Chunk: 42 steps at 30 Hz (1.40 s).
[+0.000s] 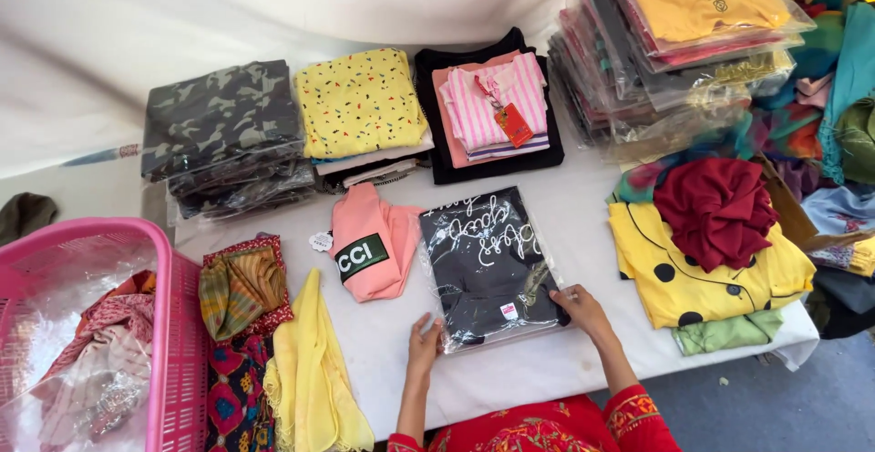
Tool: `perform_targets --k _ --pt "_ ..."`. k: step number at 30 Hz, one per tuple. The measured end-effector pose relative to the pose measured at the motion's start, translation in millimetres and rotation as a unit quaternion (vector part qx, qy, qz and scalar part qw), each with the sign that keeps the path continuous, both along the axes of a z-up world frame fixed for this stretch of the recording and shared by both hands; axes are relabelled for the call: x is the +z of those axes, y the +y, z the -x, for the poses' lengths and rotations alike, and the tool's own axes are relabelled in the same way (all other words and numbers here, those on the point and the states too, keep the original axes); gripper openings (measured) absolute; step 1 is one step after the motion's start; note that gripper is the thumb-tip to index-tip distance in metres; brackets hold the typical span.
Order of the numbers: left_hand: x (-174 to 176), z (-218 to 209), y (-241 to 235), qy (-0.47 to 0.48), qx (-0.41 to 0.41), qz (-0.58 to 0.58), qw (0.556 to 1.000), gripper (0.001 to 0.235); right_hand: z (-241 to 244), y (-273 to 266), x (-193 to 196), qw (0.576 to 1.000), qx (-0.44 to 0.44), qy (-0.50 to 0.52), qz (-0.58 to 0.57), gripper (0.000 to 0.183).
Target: The person folds various garments, including a yellow t-shirt, a black t-shirt, and a pink t-shirt, on a white table. They place each folded item into a clear plastic bag, seal it, and stack it with other packaged clothes.
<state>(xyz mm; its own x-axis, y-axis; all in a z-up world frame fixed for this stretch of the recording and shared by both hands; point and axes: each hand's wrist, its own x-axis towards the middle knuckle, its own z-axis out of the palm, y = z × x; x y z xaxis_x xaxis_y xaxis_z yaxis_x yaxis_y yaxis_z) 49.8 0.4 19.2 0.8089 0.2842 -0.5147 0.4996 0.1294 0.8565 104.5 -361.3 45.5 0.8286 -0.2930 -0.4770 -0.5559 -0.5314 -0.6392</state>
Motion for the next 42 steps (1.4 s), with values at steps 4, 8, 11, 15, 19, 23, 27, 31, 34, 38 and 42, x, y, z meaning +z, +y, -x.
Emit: perform_targets --k 4,8,11,15,19,23,27,31,34,38,42 --pt "-40.4 -0.9 7.2 0.054 -0.069 0.05 0.995 0.044 -6.6 -1.7 -23.0 1.0 0.025 0.005 -0.016 0.056" --pt "-25.9 -3.1 -3.4 0.024 -0.055 0.043 0.997 0.039 -14.5 -9.5 -61.9 0.994 -0.013 -0.053 -0.096 0.062" --pt "10.3 -8.6 -8.0 0.053 0.003 0.083 0.995 0.044 -24.0 -10.6 -71.4 0.972 -0.038 -0.107 -0.207 0.066" --pt "21.4 -14.1 -1.8 0.097 0.006 0.131 0.987 0.043 -30.0 -3.5 -58.2 0.958 -0.039 -0.123 -0.254 0.071" --pt "30.7 -24.2 -4.0 0.143 -0.088 0.075 0.983 0.04 -28.8 2.8 -6.7 0.959 -0.026 -0.127 -0.252 0.071" --pt "11.3 -14.9 -33.2 0.109 -0.101 0.045 0.988 0.034 -26.5 -10.5 44.7 0.965 0.016 -0.173 -0.195 0.064" --pt "20.5 -7.3 -70.0 -0.042 -0.027 0.047 0.998 0.033 -42.2 -23.6 133.6 0.958 0.074 -0.222 -0.164 0.054" --pt "105.5 -20.4 -114.1 -0.13 0.005 0.026 0.991 0.034 -68.5 -50.7 213.3 0.955 0.139 -0.236 -0.112 0.05" --pt "158.0 -50.4 -136.5 -0.168 0.015 -0.033 0.985 0.032 -96.6 -76.8 257.8 0.931 0.171 -0.279 -0.16 0.046" --pt "259.4 -108.4 -173.5 -0.171 0.022 -0.137 0.975 0.028 -129.4 -126.2 343.8 0.904 0.144 -0.362 -0.177 0.039" --pt "363.1 -215.2 -234.3 -0.346 -0.052 -0.092 0.932 0.025 -208.0 -205.1 388.2 0.846 0.116 -0.485 -0.189 0.043"
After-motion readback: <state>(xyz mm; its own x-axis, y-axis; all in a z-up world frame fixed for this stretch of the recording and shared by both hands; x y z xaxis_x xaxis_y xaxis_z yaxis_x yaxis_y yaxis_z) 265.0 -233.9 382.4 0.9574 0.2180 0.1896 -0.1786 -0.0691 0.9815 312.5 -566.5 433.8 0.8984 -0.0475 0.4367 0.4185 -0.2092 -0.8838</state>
